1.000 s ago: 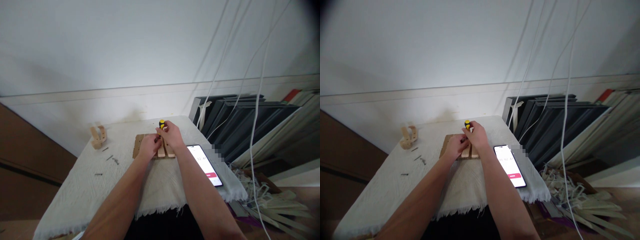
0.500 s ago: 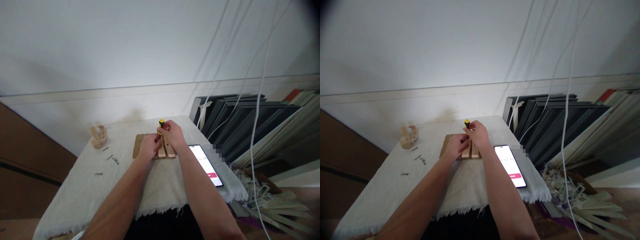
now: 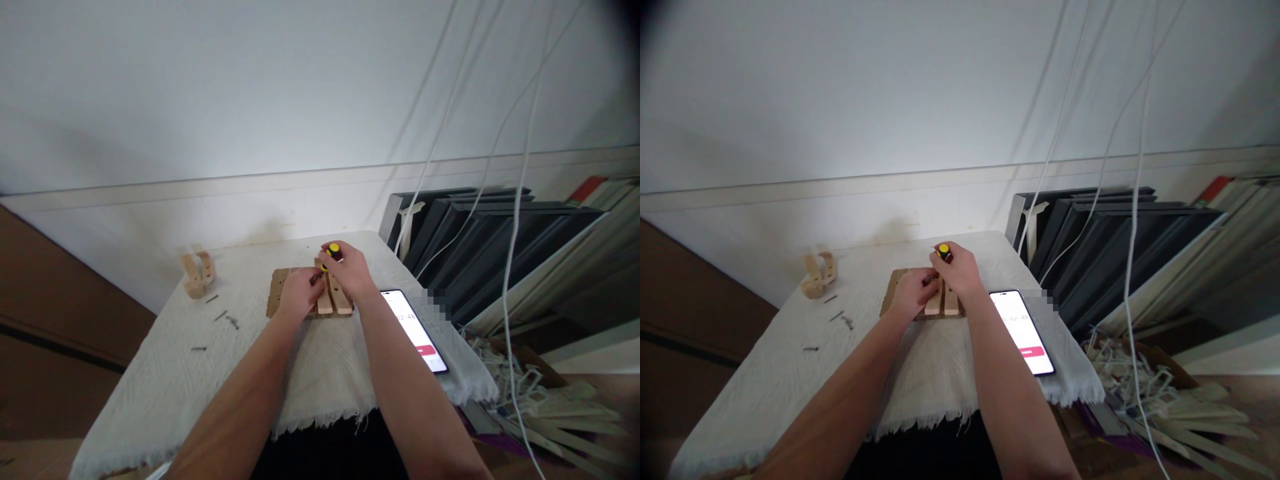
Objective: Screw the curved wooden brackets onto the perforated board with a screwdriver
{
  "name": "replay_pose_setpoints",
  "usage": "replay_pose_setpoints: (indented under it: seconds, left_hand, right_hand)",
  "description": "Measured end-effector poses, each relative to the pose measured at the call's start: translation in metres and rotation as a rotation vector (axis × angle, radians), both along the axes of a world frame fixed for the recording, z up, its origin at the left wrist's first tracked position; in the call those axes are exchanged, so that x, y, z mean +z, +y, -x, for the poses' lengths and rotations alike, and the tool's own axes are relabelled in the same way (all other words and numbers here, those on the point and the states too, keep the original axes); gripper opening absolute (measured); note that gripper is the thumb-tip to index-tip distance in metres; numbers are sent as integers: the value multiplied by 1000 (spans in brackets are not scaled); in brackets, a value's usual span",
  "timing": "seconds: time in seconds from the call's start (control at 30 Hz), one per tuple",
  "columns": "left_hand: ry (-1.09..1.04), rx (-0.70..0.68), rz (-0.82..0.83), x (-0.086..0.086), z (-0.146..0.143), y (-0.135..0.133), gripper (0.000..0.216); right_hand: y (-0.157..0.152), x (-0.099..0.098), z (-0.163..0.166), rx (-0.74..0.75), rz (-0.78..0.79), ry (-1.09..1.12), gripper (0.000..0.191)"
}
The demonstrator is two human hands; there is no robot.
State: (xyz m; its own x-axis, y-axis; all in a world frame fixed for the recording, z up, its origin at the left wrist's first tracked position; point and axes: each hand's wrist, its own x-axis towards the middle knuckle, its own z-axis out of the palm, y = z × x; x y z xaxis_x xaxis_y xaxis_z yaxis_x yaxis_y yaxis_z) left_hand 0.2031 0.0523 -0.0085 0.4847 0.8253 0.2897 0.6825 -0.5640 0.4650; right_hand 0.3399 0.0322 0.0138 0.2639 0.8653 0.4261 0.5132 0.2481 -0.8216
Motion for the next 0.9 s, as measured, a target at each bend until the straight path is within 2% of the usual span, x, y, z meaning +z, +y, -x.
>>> replay_pose_setpoints:
  seconds: [0.2, 0.33, 0.4, 0.63, 0.9]
  left_hand:
    - [34, 48, -24, -4, -1, 2, 23]
    - [17, 25, -35, -6, 0, 3, 23]
    - [8, 12, -35, -7, 0, 4, 24]
    - [8, 17, -30, -6, 0, 3, 24]
    - [8, 22, -42, -6, 0, 3, 25]
  right_hand:
    - [6, -6, 0, 114, 52, 48, 18]
    - [10, -8, 1, -70, 67, 46, 26]
    - [10, -7, 1, -91, 58, 41, 28]
    - [5, -5, 0, 80, -2, 22, 19]
    - [8, -7, 0, 118, 37, 30, 18]
